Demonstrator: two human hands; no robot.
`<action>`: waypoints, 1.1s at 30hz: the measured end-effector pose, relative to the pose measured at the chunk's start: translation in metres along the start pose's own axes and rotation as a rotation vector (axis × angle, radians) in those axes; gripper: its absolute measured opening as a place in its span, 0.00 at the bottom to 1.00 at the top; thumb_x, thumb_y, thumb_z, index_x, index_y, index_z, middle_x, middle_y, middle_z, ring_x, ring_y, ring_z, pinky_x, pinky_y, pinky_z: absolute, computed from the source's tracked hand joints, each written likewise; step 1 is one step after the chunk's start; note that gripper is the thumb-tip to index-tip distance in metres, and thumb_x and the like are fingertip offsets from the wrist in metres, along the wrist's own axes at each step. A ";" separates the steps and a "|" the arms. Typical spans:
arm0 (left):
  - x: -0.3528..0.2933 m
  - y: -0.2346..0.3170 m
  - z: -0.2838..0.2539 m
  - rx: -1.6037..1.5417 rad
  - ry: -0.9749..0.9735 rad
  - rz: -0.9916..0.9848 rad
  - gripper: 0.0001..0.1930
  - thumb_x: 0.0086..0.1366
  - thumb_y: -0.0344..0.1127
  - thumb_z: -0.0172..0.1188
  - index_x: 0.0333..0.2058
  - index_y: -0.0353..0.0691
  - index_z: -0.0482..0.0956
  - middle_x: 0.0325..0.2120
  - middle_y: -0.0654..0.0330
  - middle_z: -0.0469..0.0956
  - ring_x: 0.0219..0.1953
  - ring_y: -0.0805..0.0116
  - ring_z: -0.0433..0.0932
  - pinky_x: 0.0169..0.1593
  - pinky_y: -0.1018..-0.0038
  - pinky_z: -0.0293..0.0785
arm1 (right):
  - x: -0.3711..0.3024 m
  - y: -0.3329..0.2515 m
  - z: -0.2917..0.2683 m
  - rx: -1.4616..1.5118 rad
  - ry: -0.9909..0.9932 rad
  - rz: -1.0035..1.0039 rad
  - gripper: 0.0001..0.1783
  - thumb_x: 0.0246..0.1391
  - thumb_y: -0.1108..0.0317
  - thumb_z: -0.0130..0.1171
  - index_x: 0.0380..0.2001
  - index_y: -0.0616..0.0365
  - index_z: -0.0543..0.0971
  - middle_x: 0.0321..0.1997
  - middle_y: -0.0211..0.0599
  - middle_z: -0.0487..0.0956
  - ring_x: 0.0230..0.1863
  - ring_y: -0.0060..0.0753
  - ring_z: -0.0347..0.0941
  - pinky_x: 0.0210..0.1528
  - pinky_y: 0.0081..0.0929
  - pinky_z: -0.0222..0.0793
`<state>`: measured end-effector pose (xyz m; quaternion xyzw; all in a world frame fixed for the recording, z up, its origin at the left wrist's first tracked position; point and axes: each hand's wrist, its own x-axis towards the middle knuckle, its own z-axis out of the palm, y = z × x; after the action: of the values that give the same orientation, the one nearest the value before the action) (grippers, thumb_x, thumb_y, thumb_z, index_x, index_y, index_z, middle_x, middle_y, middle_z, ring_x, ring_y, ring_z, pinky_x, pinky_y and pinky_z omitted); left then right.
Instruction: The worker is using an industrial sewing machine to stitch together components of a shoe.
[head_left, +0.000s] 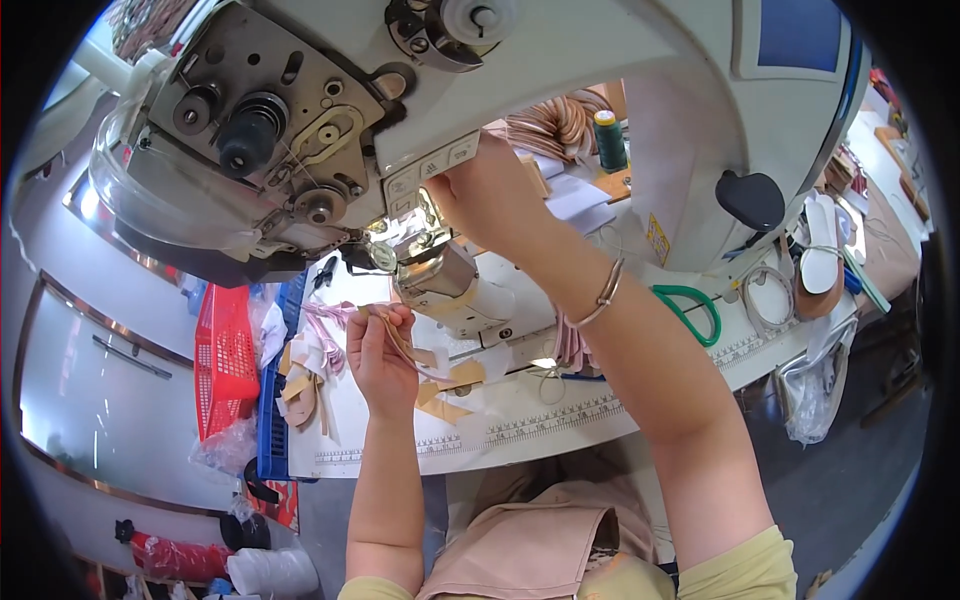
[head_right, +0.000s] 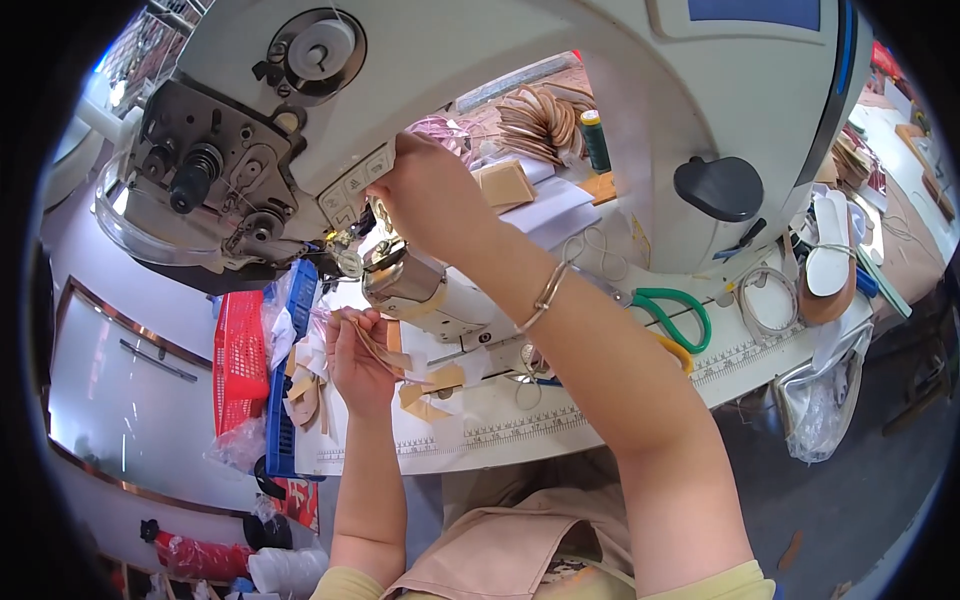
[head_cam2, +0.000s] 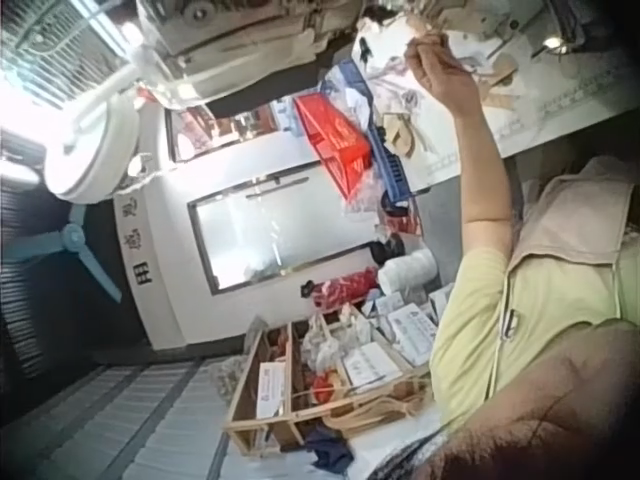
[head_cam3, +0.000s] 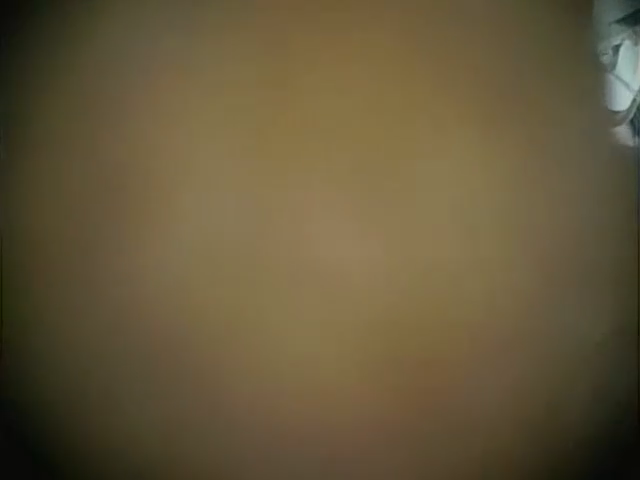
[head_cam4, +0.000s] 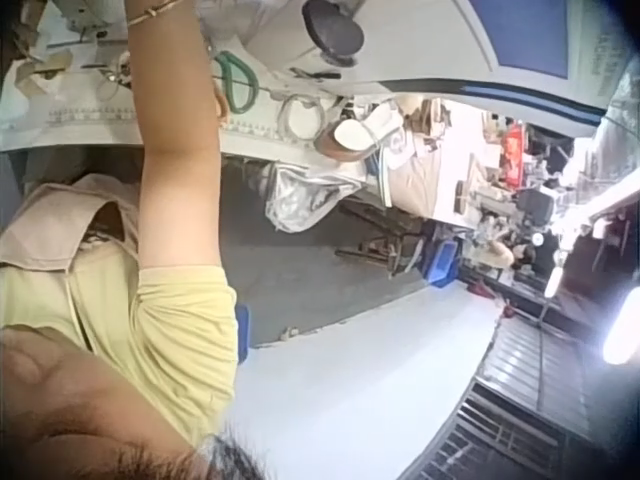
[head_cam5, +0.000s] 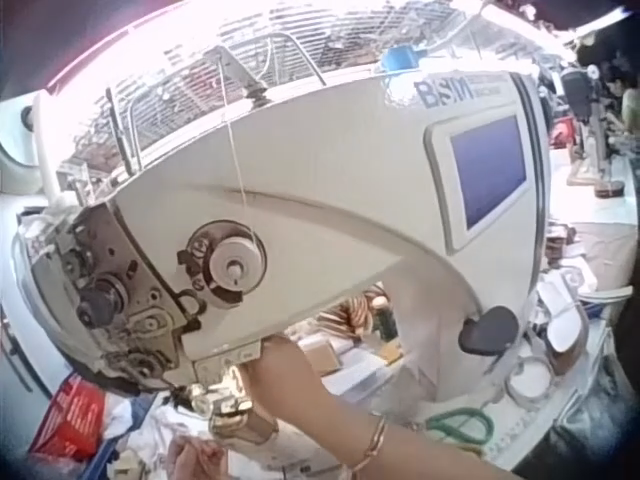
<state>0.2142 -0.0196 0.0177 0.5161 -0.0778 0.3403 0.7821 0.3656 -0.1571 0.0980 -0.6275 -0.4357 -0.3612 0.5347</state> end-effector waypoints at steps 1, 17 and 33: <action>0.000 0.000 -0.001 0.001 0.010 0.000 0.04 0.63 0.28 0.45 0.32 0.37 0.69 0.28 0.58 0.74 0.38 0.66 0.74 0.45 0.71 0.71 | 0.002 0.002 0.000 0.000 0.001 0.001 0.05 0.42 0.70 0.58 0.26 0.55 0.77 0.31 0.42 0.72 0.31 0.43 0.71 0.33 0.33 0.68; 0.001 0.004 -0.002 0.020 0.008 -0.026 0.05 0.63 0.28 0.45 0.34 0.37 0.70 0.29 0.57 0.75 0.38 0.66 0.74 0.45 0.72 0.72 | 0.002 -0.011 0.007 -0.052 0.136 0.128 0.12 0.34 0.69 0.61 0.27 0.57 0.76 0.31 0.42 0.74 0.35 0.44 0.70 0.39 0.35 0.68; 0.001 0.007 -0.002 0.006 0.013 -0.058 0.04 0.63 0.28 0.46 0.33 0.38 0.70 0.28 0.58 0.75 0.37 0.67 0.74 0.44 0.72 0.72 | 0.003 -0.002 0.007 -0.080 0.116 -0.034 0.07 0.35 0.72 0.57 0.24 0.57 0.76 0.28 0.40 0.75 0.36 0.43 0.70 0.43 0.36 0.65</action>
<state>0.2100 -0.0159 0.0230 0.5182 -0.0566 0.3210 0.7907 0.3644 -0.1493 0.1007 -0.6187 -0.3998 -0.4232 0.5275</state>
